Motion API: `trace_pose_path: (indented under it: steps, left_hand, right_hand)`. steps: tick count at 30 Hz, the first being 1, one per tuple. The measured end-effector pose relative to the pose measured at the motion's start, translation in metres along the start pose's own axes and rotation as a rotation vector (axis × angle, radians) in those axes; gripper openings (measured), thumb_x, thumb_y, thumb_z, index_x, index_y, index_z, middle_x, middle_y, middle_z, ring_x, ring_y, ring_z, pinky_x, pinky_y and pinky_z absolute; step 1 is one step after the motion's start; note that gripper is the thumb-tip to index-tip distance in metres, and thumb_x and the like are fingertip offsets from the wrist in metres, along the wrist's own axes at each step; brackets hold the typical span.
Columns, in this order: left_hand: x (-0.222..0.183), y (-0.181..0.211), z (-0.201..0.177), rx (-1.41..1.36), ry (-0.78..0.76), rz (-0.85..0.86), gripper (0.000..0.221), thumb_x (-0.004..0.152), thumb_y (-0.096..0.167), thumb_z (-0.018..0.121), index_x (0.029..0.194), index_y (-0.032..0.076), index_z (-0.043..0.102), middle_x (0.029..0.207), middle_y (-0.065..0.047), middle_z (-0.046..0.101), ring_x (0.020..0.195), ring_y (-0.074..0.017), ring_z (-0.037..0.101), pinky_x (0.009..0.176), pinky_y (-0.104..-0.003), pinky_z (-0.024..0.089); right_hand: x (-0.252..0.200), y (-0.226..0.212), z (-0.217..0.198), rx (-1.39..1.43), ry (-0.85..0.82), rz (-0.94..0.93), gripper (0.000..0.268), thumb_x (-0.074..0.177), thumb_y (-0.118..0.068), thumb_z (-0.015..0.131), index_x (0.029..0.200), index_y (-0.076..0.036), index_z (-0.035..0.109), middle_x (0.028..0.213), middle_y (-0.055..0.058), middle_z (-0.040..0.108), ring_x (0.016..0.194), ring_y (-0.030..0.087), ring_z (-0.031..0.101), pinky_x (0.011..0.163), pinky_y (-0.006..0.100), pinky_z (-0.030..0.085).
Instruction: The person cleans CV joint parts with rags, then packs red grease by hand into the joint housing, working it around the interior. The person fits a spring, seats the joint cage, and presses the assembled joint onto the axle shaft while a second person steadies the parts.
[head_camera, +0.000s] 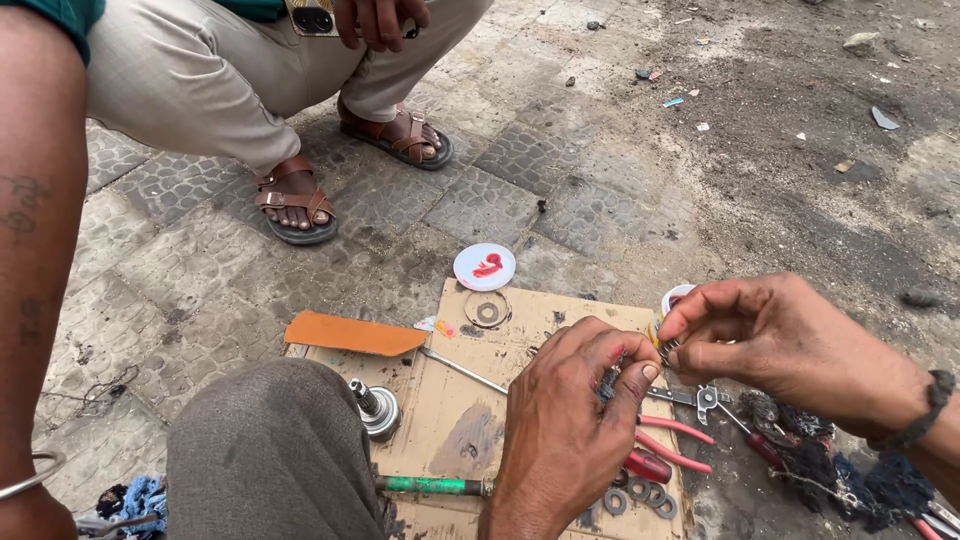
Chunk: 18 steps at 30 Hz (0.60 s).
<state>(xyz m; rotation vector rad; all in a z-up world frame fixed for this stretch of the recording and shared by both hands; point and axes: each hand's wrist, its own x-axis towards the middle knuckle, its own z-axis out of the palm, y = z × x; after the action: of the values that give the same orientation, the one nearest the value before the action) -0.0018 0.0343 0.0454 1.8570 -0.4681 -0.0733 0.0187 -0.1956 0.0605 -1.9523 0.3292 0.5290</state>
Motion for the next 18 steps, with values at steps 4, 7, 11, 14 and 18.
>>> trace_pose_path:
  steps: [4, 7, 11, 14, 18]
  left_hand:
    - [-0.002, 0.007, 0.004, 0.006, -0.024, -0.003, 0.015, 0.094, 0.024, 0.064, 0.098, 0.011, 0.071, 0.097, -0.007, 0.066, 0.097, -0.0277, 0.067, 0.086, -0.044, 0.051]
    - [-0.003, -0.008, 0.015, 0.092, -0.027, 0.042, 0.015, 0.095, 0.026, 0.065, 0.098, 0.011, 0.069, 0.097, -0.007, 0.066, 0.097, -0.03, 0.066, 0.085, -0.046, 0.05]
    - [0.004, -0.005, 0.004, 0.158, 0.012, -0.059, 0.013, 0.089, 0.028, 0.071, 0.09, 0.015, 0.073, 0.093, -0.003, 0.07, 0.091, -0.0241, 0.07, 0.08, -0.043, 0.053]
    - [0.009, 0.01, -0.011, 0.023, 0.021, -0.568, 0.04, 0.08, 0.043, 0.079, 0.106, 0.015, 0.067, 0.084, -0.005, 0.067, 0.07, -0.0234, 0.067, 0.073, -0.04, 0.054]
    - [0.008, -0.001, -0.009, -0.011, -0.077, -0.453, 0.052, 0.087, 0.049, 0.074, 0.127, 0.017, 0.066, 0.08, -0.005, 0.071, 0.073, -0.0164, 0.069, 0.072, -0.036, 0.055]
  right_hand:
    - [-0.006, -0.013, 0.007, -0.213, 0.328, -0.118, 0.024, 0.086, -0.007, 0.08, 0.109, 0.001, 0.078, 0.088, 0.01, 0.082, 0.086, 0.017, 0.077, 0.077, 0.033, 0.062]
    - [-0.005, -0.02, -0.005, -0.023, 0.31, -0.072, 0.028, 0.086, -0.004, 0.074, 0.113, 0.002, 0.072, 0.093, 0.015, 0.083, 0.089, 0.023, 0.079, 0.081, 0.036, 0.062]
    - [-0.005, -0.006, -0.012, 0.078, 0.249, -0.103, 0.03, 0.084, -0.004, 0.073, 0.113, 0.002, 0.07, 0.1, 0.015, 0.079, 0.095, 0.022, 0.081, 0.086, 0.037, 0.06]
    - [-0.002, 0.004, -0.014, 0.088, 0.196, -0.131, 0.029, 0.085, -0.004, 0.074, 0.114, 0.002, 0.071, 0.102, 0.016, 0.078, 0.096, 0.025, 0.081, 0.086, 0.038, 0.066]
    - [-0.001, 0.007, -0.016, 0.112, 0.097, -0.238, 0.025, 0.088, -0.004, 0.073, 0.113, 0.001, 0.075, 0.111, 0.016, 0.074, 0.096, 0.025, 0.083, 0.085, 0.039, 0.062]
